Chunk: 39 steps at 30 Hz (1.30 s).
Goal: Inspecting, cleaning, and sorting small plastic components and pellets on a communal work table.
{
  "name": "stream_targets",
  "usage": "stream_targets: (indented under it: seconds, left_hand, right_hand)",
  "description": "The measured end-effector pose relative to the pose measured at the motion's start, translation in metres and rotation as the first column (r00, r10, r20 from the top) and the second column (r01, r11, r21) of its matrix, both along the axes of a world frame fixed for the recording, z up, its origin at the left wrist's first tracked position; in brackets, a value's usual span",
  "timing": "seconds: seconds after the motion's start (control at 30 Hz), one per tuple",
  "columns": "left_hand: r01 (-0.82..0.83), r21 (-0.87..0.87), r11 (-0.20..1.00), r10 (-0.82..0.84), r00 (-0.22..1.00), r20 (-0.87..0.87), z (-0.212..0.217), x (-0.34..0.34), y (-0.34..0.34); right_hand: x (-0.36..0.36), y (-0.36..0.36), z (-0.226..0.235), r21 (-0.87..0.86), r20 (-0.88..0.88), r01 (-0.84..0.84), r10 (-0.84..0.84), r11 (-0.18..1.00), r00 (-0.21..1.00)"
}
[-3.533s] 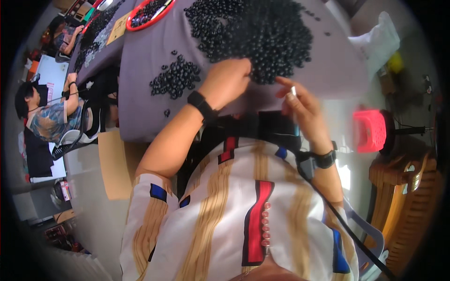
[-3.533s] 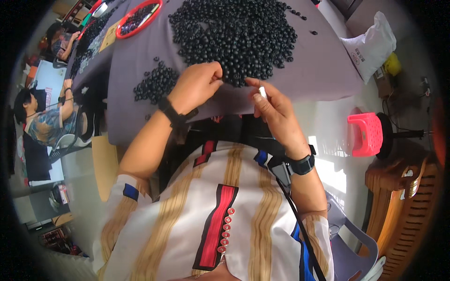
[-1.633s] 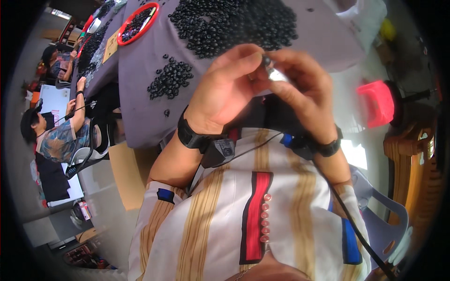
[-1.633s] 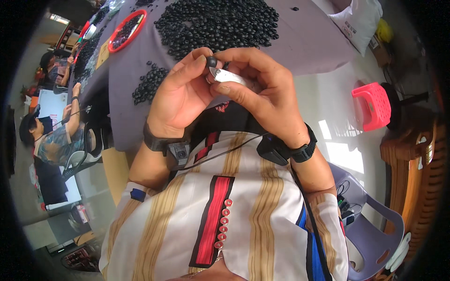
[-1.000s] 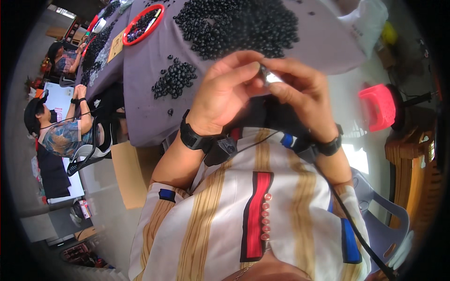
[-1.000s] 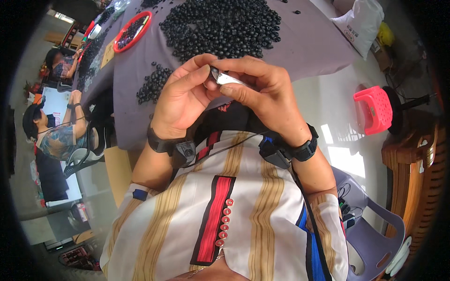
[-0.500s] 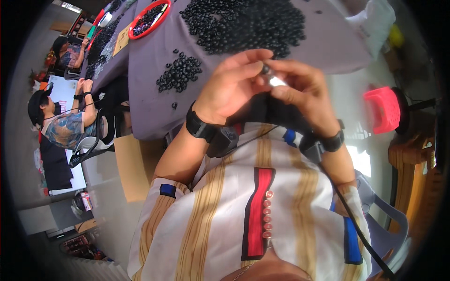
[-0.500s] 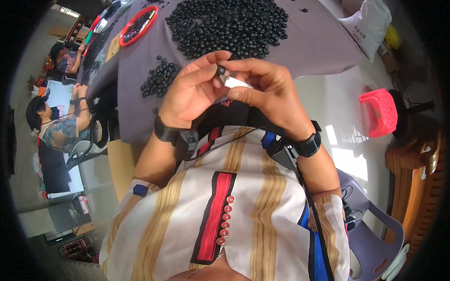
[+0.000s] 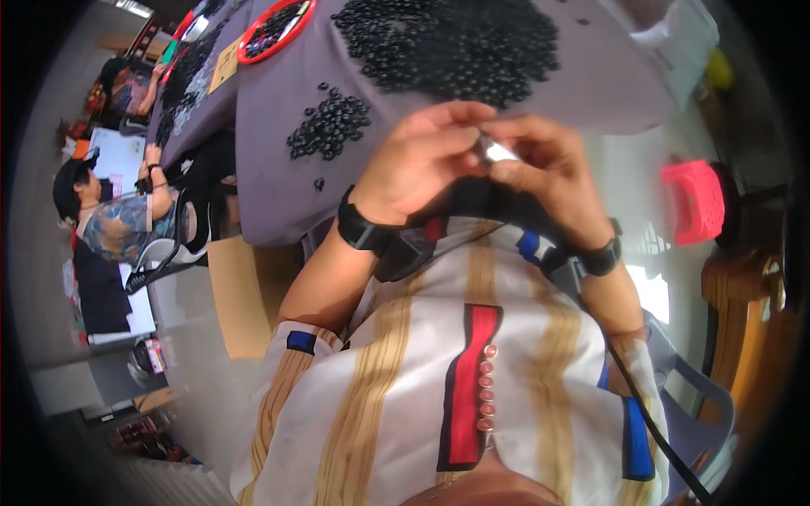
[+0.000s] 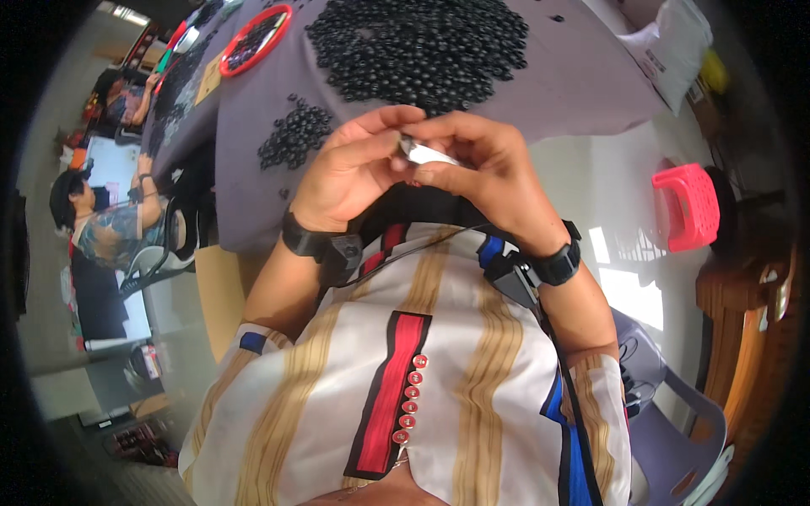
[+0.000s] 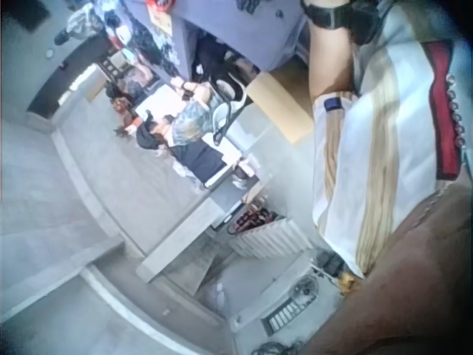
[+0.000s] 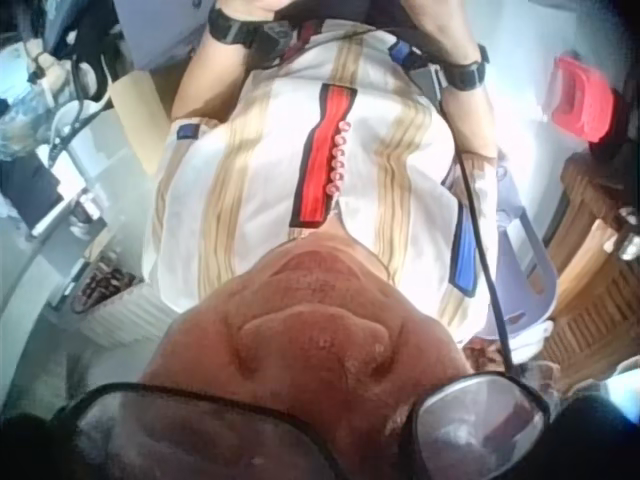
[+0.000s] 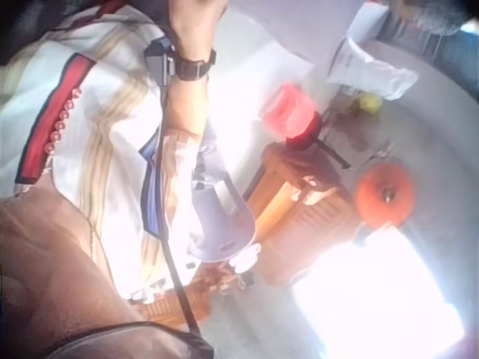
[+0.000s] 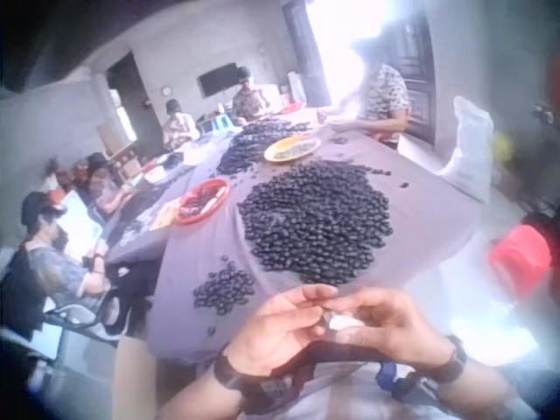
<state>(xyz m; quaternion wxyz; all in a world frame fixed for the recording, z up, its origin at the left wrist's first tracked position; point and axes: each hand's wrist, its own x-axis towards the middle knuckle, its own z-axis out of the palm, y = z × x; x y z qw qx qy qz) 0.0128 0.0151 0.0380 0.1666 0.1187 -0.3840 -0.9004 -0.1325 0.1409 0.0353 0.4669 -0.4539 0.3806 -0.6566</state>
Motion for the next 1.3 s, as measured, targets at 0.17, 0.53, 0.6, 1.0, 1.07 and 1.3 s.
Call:
stream_targets:
  seconds: [0.17, 0.53, 0.6, 1.0, 1.07, 1.3]
  left_hand:
    - [-0.005, -0.165, 0.986, 0.021, 0.996, 0.091, -0.017, 0.022, -0.014]
    - [0.256, -0.962, -0.096, 0.819, 0.57, 0.07, -0.051, 0.093, -0.163]
    - [0.253, -0.959, -0.131, 0.813, 0.58, 0.042, -0.05, 0.09, -0.157]
    - [0.466, -0.868, -0.171, 0.704, 0.674, 0.223, -0.031, 0.008, -0.131]
    - [0.526, -0.833, -0.173, 0.701, 0.66, 0.271, -0.034, 0.003, -0.132]
    - [0.516, -0.843, -0.149, 0.771, 0.594, 0.227, -0.039, 0.003, -0.138]
  right_hand:
    - [-0.008, -0.009, -0.017, 0.057, -0.216, 0.121, -0.106, 0.991, 0.971]
    - [-0.036, -0.019, -0.045, 0.157, -0.339, 0.407, -0.338, 0.9, 0.878]
    - [-0.034, -0.02, -0.046, 0.174, -0.327, 0.414, -0.344, 0.893, 0.88]
    - [-0.03, -0.018, -0.043, 0.148, -0.348, 0.42, -0.351, 0.895, 0.869]
    - [-0.031, -0.017, -0.042, 0.147, -0.344, 0.413, -0.345, 0.899, 0.873]
    - [-0.029, -0.013, -0.042, 0.169, -0.382, 0.386, -0.301, 0.907, 0.874]
